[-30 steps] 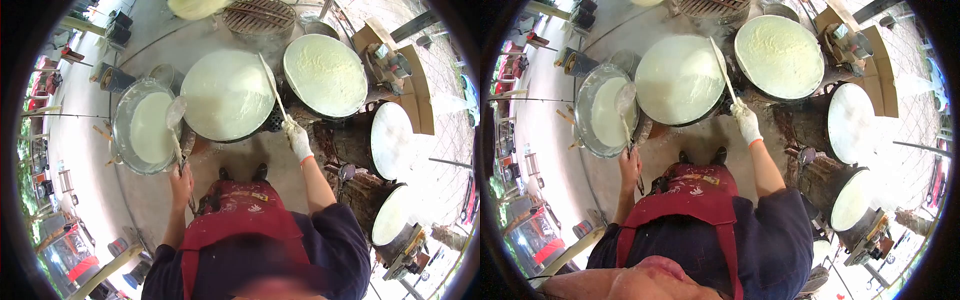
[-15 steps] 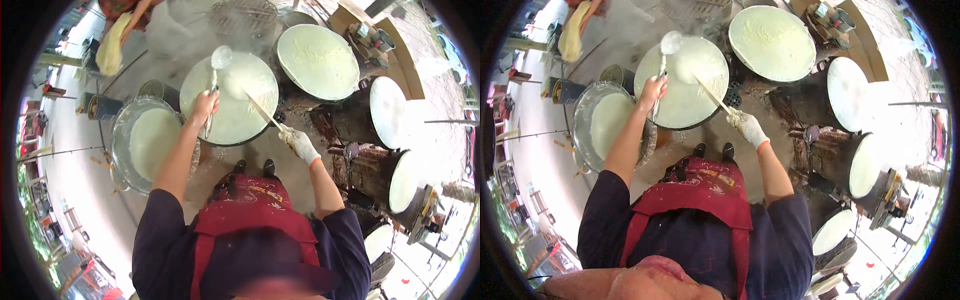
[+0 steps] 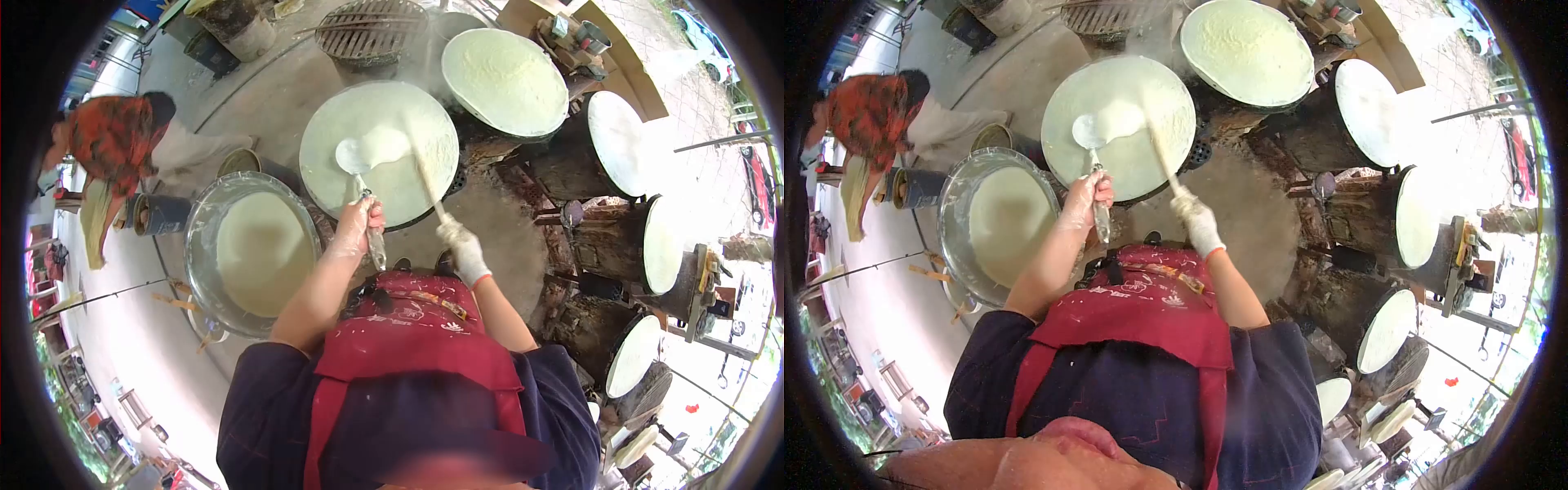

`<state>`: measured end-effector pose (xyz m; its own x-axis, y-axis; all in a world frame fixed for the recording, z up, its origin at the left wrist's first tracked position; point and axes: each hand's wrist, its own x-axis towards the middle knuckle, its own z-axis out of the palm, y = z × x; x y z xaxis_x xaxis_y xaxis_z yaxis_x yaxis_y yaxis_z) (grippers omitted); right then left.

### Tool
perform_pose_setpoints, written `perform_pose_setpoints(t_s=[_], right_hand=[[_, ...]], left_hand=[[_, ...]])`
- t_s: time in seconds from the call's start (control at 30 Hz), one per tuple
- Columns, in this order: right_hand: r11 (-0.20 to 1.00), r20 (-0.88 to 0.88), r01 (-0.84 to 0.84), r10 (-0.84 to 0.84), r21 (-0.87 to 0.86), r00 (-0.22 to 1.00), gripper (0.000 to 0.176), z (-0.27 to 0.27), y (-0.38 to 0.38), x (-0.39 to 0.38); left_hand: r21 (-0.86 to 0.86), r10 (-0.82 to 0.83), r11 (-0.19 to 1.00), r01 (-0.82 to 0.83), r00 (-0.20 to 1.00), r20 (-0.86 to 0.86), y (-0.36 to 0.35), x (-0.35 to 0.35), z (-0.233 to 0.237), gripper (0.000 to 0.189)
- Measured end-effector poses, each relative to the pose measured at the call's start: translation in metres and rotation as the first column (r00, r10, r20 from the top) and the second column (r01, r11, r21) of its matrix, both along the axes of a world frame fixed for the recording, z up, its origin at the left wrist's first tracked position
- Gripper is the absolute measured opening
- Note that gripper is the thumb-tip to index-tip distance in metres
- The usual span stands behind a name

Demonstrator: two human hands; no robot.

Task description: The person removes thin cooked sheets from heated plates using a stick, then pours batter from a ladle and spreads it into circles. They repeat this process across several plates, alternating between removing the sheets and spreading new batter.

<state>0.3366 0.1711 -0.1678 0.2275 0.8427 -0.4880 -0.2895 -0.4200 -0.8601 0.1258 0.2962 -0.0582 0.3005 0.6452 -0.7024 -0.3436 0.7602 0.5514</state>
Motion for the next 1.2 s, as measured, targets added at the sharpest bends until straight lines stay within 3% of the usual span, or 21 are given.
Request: perform_pose_setpoints(t_s=[0.07,0.13,0.17,0.23,0.27,0.33,0.4,0.5,0.53,0.57,0.63,0.7,0.77,0.8,0.9,0.97,1.03,1.1,1.13,1.17,1.2], right_hand=[[0.957,-0.111,-0.167,0.145,-0.237,0.983,0.04,0.052,0.002,-0.028],[0.937,-0.25,-0.224,0.157,-0.267,0.955,0.041,0.058,0.011,-0.035],[0.918,-0.3,-0.246,0.151,-0.311,0.942,0.041,0.085,0.016,-0.028],[0.965,-0.111,-0.127,0.103,-0.231,0.988,0.039,0.084,0.025,0.001],[0.962,0.013,0.0,0.003,-0.272,1.0,0.037,0.092,0.033,0.012],[1.0,-0.026,0.005,-0.005,0.001,1.0,0.035,-0.002,0.025,0.034],[0.921,0.311,-0.358,0.299,0.152,0.902,0.037,0.038,0.016,0.041],[0.701,0.39,-0.683,0.699,-0.207,0.599,0.038,0.087,0.01,0.074],[0.912,0.174,-0.402,0.41,-0.08,0.895,0.039,0.07,-0.009,0.124],[0.997,-0.092,-0.078,0.075,-0.03,0.993,0.041,0.048,-0.034,0.157],[0.968,-0.062,0.228,-0.223,0.1,0.973,0.046,0.036,-0.068,0.24],[0.86,-0.162,0.51,-0.504,-0.004,0.849,0.045,0.043,-0.104,0.32],[0.751,-0.053,0.638,-0.639,0.169,0.767,0.044,0.044,-0.132,0.389],[0.772,0.217,0.622,-0.634,0.13,0.742,0.043,0.047,-0.141,0.422],[0.604,-0.132,0.759,-0.755,0.242,0.642,0.049,0.055,-0.151,0.501],[0.59,-0.086,0.73,-0.755,0.345,0.651,0.051,0.053,-0.141,0.545],[0.474,-0.273,0.808,-0.774,0.349,0.572,0.052,0.073,-0.111,0.577],[0.47,-0.123,0.789,-0.824,0.396,0.552,0.047,0.057,-0.08,0.607],[0.68,0.389,0.692,-0.722,0.242,0.573,0.048,0.052,-0.073,0.62],[0.766,0.824,0.643,-0.364,-0.001,0.435,0.042,0.031,-0.065,0.63],[0.764,0.879,0.627,-0.184,-0.154,0.44,0.039,0.034,-0.053,0.635]], left_hand=[[-0.045,0.051,0.998,-0.045,0.986,0.158,0.0,0.012,0.0,0.02],[-0.121,0.197,0.978,-0.172,0.952,0.235,0.005,0.022,0.001,0.023],[-0.244,0.282,0.952,-0.183,0.832,0.478,0.008,0.009,0.0,0.023],[-0.46,0.453,0.883,-0.088,0.411,0.791,0.027,-0.034,0.0,0.024],[-0.27,0.25,0.962,-0.045,0.544,0.801,0.03,-0.037,0.006,0.026],[0.107,-0.172,0.985,0.135,0.734,0.657,0.029,-0.033,0.035,0.028],[0.259,-0.294,0.941,0.216,0.902,0.317,0.037,-0.006,0.075,0.028],[0.369,-0.402,0.854,0.368,0.915,0.018,0.051,0.056,0.117,0.029],[0.362,-0.475,0.821,0.441,0.88,0.005,0.059,0.112,0.126,0.03],[0.345,-0.515,0.804,0.485,0.857,-0.005,0.059,0.141,0.13,0.03],[0.342,-0.591,0.767,0.543,0.805,0.047,0.061,0.207,0.124,0.03],[0.293,-0.633,0.766,0.571,0.75,0.192,0.058,0.287,0.122,0.029],[0.244,-0.632,0.762,0.6,0.607,0.482,0.058,0.373,0.108,0.031],[0.28,-0.645,0.756,0.591,0.599,0.475,0.055,0.418,0.106,0.031],[0.336,-0.735,0.677,0.655,0.577,0.356,0.045,0.549,0.097,0.031],[0.41,-0.826,0.562,0.718,0.514,0.232,0.048,0.628,0.083,0.029],[0.388,-0.839,0.54,0.747,0.513,0.18,0.044,0.7,0.064,0.028],[0.408,-0.839,0.514,0.755,0.541,0.057,0.038,0.759,0.035,0.03],[0.353,-0.814,0.566,0.745,0.572,0.097,0.037,0.785,0.011,0.031],[0.337,-0.785,0.608,0.719,0.606,0.124,0.034,0.807,-0.005,0.028],[0.363,-0.769,0.614,0.701,0.635,0.074,0.033,0.824,-0.021,0.027]])
